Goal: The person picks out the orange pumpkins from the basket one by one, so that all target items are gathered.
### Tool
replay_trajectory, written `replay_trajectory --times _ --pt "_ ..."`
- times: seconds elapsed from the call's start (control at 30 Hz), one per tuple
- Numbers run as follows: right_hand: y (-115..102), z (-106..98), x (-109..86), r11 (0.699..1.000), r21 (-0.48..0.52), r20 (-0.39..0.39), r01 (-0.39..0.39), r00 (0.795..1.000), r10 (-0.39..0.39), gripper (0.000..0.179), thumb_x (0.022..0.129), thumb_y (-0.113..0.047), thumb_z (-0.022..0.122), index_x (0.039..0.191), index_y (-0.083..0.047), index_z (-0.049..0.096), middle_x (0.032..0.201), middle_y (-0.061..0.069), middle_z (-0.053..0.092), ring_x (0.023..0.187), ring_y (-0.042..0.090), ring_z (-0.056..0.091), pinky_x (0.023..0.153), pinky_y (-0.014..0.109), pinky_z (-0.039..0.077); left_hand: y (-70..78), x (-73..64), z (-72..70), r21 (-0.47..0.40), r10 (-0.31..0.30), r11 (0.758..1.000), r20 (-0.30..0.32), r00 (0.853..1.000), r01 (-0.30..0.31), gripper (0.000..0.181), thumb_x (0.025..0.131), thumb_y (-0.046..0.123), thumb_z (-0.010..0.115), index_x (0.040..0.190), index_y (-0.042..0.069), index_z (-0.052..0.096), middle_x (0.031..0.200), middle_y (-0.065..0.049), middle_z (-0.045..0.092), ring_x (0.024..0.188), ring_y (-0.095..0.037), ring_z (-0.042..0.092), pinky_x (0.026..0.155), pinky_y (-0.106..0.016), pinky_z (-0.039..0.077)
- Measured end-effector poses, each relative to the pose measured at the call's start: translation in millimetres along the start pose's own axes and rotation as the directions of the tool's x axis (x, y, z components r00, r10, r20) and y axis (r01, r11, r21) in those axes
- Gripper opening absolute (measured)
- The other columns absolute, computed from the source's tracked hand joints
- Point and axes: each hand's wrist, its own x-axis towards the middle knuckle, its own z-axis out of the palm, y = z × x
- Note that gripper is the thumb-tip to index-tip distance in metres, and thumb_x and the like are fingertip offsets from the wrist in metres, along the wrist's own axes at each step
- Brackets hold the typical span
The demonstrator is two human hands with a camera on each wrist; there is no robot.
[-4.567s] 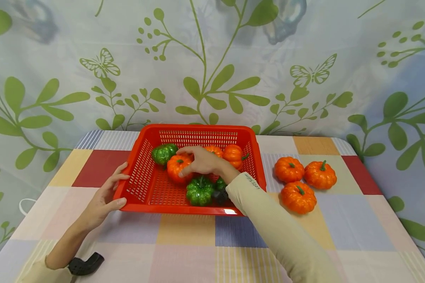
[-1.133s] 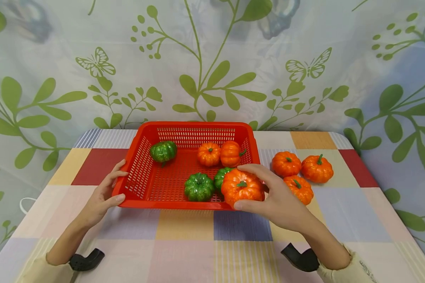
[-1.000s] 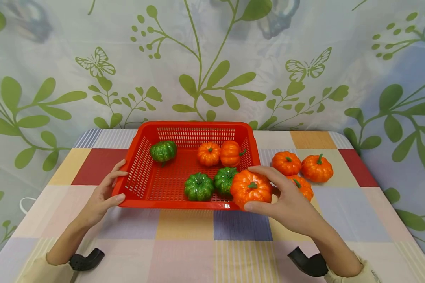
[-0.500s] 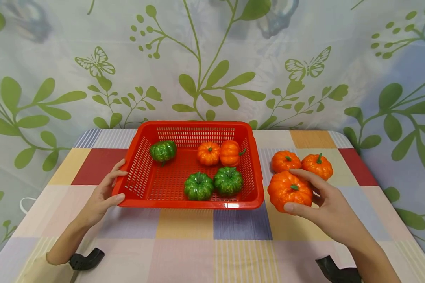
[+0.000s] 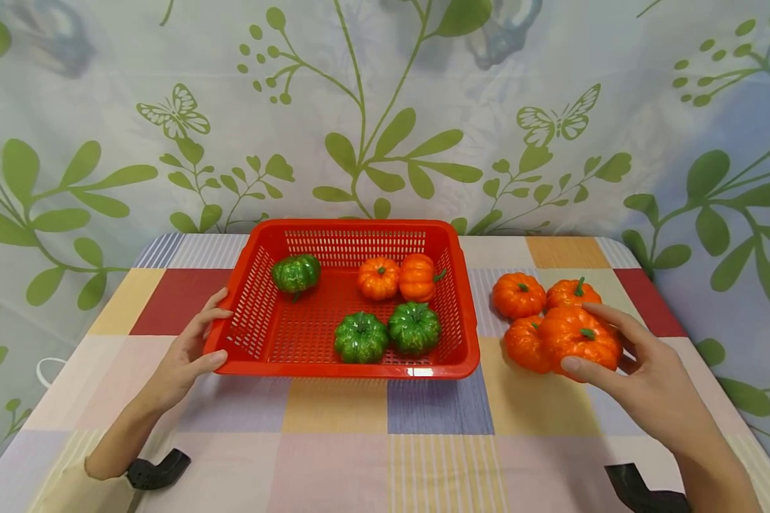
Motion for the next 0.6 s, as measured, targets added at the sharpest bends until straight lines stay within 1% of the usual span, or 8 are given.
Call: replay_trajectory --times 0.1,0.23,0.3,0.47,0.53,0.6 --pt "10.6 -4.8 0.9 0.999 -0.005 -0.016 -0.051 0.999 0.051 0.071 0.088 -0.005 0.073 0.15 -0.016 0.04 0.124 -0.013 0.043 0.094 -0.008 0.05 0.067 0.008 0.049 -0.4 0.2 0.0 -0.001 0.011 1.0 0.005 1.0 -0.011 0.053 0.091 -0.003 0.056 0.141 -0.003 0.036 0.164 -0.003 0.007 0.132 -0.029 0.034 0.084 -0.034 0.056" --pt "25.8 -10.3 2.5 0.994 -0.041 -0.023 -0.106 0.994 0.105 0.073 0.09 -0.013 0.073 0.153 -0.021 0.036 0.122 -0.015 0.043 0.094 -0.006 0.046 0.064 0.009 0.048 -1.0 0.0 -0.2 -0.003 0.007 1.0 0.006 1.0 -0.007 0.054 0.091 -0.003 0.056 0.141 -0.004 0.035 0.164 -0.003 0.007 0.131 -0.027 0.035 0.084 -0.035 0.056" --pt "33.0 -12.6 3.8 0.99 -0.055 -0.02 -0.129 0.992 0.128 0.073 0.091 -0.016 0.072 0.154 -0.022 0.034 0.122 -0.014 0.043 0.094 -0.004 0.045 0.064 0.009 0.047 -1.4 -0.2 -0.7 -0.002 0.005 1.0 0.005 1.0 -0.005 0.054 0.091 -0.003 0.056 0.141 -0.004 0.035 0.164 -0.002 0.007 0.132 -0.026 0.035 0.085 -0.035 0.056" --pt "51.9 -15.1 5.8 0.982 -0.063 -0.016 -0.178 0.984 0.178 0.073 0.093 -0.023 0.071 0.155 -0.025 0.033 0.122 -0.01 0.044 0.094 -0.006 0.043 0.063 0.008 0.045 -1.7 -0.1 -1.4 -0.004 0.0 1.0 -0.001 1.0 0.0 0.054 0.091 -0.003 0.056 0.14 -0.004 0.035 0.164 -0.001 0.007 0.133 -0.027 0.032 0.085 -0.033 0.056" --pt "58.7 -15.1 6.4 0.978 -0.051 -0.019 -0.2 0.98 0.199 0.072 0.094 -0.024 0.069 0.155 -0.026 0.031 0.124 -0.012 0.043 0.096 -0.004 0.041 0.065 0.006 0.044 -1.5 0.0 -1.1 -0.008 -0.002 1.0 0.001 1.0 0.002 0.054 0.091 -0.003 0.056 0.14 -0.004 0.035 0.164 -0.001 0.007 0.133 -0.03 0.032 0.085 -0.033 0.055" --pt "64.8 -15.1 6.5 0.974 -0.041 -0.023 -0.224 0.974 0.224 0.072 0.095 -0.027 0.067 0.156 -0.026 0.029 0.127 -0.015 0.042 0.103 0.0 0.038 0.066 0.004 0.042 -1.2 0.1 -0.7 -0.012 -0.003 1.0 0.005 1.0 0.003 0.053 0.091 -0.003 0.056 0.14 -0.004 0.035 0.164 -0.001 0.007 0.133 -0.032 0.031 0.085 -0.034 0.056"
